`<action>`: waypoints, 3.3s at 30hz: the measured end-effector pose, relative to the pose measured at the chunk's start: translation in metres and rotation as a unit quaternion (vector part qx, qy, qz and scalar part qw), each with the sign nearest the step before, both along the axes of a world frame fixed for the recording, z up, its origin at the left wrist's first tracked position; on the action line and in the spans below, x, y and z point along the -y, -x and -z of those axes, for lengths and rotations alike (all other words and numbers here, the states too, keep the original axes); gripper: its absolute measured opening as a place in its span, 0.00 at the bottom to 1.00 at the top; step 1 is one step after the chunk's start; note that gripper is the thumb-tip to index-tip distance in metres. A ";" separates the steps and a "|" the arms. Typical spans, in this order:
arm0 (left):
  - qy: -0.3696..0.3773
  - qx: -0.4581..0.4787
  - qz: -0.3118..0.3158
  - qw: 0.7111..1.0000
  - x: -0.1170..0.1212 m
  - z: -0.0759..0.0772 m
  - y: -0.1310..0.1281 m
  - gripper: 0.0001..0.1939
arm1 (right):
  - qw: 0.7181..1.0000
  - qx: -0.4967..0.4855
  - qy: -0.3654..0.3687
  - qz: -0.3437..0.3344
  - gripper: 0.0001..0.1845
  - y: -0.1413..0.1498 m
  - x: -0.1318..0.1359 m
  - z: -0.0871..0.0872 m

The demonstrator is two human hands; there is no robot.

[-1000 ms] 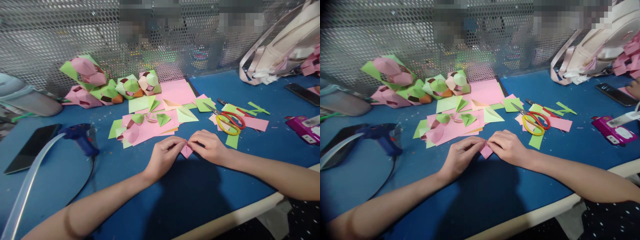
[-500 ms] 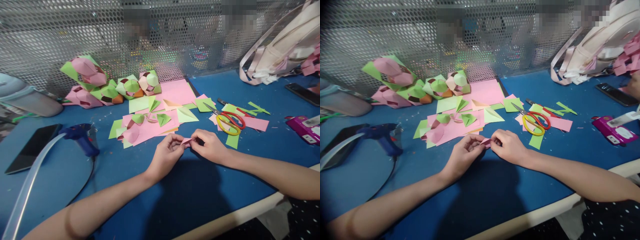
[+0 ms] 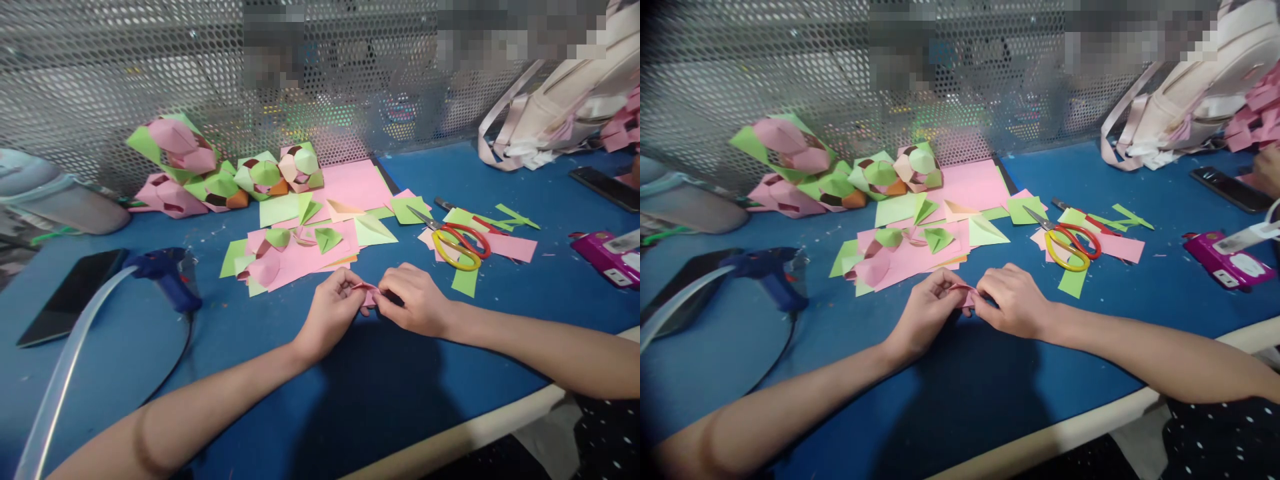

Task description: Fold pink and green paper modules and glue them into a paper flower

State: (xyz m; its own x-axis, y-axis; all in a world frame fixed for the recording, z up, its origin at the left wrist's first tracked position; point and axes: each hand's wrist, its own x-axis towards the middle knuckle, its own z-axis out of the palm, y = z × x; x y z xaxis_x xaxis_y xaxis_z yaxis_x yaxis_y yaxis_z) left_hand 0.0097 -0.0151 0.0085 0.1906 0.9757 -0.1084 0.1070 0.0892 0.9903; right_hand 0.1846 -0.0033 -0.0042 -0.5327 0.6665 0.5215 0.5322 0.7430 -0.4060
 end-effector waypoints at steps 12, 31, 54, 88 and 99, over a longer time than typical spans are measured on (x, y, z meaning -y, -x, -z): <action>-0.030 -0.050 0.021 0.998 0.002 0.002 0.003 0.04 | 0.999 -0.001 0.012 -0.045 0.10 -0.003 -0.002 0.003; -0.034 -0.026 0.048 0.998 -0.008 0.005 0.008 0.07 | 0.994 0.015 0.068 -0.086 0.15 0.062 -0.127 -0.016; -0.005 0.072 0.005 0.997 -0.017 -0.002 0.020 0.01 | 0.953 -0.091 0.285 -0.038 0.03 0.017 -0.094 -0.007; -0.026 0.052 0.016 0.998 -0.024 0.002 0.023 0.14 | 0.971 -0.117 0.204 -0.050 0.03 0.016 -0.050 -0.022; -0.013 0.103 0.018 0.994 -0.029 0.012 0.025 0.10 | 0.988 -0.034 0.145 -0.033 0.04 0.009 -0.054 -0.025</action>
State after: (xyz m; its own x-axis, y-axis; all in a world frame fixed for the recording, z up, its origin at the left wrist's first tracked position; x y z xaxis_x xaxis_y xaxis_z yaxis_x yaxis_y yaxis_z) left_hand -0.0149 0.0138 -0.0035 0.2411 0.9697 -0.0390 -0.0950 0.0635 0.9934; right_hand 0.1751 0.0504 0.0209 -0.5496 0.7587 0.3497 0.4509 0.6218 -0.6403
